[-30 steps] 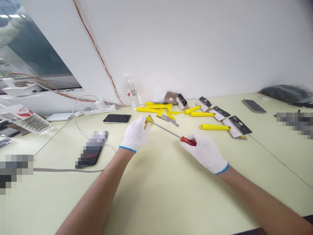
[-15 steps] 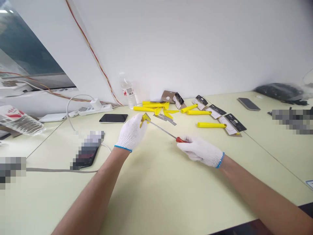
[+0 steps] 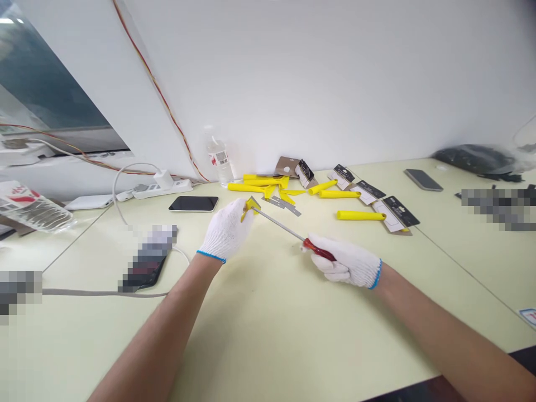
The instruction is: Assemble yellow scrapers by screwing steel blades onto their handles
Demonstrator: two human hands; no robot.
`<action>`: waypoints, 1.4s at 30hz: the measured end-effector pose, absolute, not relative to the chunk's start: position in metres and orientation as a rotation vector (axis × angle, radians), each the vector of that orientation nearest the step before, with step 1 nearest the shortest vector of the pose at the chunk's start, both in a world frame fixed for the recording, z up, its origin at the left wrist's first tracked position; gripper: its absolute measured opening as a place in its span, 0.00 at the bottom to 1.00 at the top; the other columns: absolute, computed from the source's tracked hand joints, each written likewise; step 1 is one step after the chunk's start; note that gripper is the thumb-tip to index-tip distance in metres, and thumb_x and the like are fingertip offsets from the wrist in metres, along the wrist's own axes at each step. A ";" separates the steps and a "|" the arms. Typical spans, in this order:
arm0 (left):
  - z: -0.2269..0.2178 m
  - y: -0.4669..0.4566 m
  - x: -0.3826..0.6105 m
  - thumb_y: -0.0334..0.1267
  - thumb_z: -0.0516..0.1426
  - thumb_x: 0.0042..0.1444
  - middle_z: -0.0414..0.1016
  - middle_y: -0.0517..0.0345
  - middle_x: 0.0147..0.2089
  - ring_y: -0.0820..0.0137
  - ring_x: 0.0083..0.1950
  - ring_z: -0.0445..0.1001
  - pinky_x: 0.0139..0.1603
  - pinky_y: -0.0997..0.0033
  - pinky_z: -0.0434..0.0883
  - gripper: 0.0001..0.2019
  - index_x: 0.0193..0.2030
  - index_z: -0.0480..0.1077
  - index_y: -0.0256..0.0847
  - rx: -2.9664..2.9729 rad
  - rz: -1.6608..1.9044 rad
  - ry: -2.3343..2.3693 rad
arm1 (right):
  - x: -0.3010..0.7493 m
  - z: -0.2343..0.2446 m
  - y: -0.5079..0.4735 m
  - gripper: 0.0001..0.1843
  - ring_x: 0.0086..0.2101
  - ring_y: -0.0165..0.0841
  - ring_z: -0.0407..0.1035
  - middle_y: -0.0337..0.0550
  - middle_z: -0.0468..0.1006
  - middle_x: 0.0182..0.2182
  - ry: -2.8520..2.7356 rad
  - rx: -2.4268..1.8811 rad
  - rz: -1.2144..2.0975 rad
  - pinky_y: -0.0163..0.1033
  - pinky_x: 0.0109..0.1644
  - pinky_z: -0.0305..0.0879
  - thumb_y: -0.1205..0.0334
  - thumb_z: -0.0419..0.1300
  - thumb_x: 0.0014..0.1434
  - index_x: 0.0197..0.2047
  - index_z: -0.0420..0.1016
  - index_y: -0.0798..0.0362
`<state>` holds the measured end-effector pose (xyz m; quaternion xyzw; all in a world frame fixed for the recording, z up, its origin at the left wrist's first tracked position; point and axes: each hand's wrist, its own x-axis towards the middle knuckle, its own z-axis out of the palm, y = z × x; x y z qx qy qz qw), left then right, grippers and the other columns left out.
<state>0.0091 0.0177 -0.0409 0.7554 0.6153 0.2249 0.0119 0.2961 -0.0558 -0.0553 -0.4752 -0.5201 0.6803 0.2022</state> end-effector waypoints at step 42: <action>-0.040 0.008 0.016 0.41 0.55 0.70 0.77 0.51 0.46 0.67 0.44 0.74 0.48 0.65 0.70 0.12 0.51 0.72 0.36 2.308 0.721 1.885 | 0.289 -0.055 -0.060 0.26 0.24 0.26 0.53 0.36 0.61 0.26 -1.748 -1.646 1.243 0.34 0.27 0.47 0.38 0.52 0.72 0.36 0.68 0.53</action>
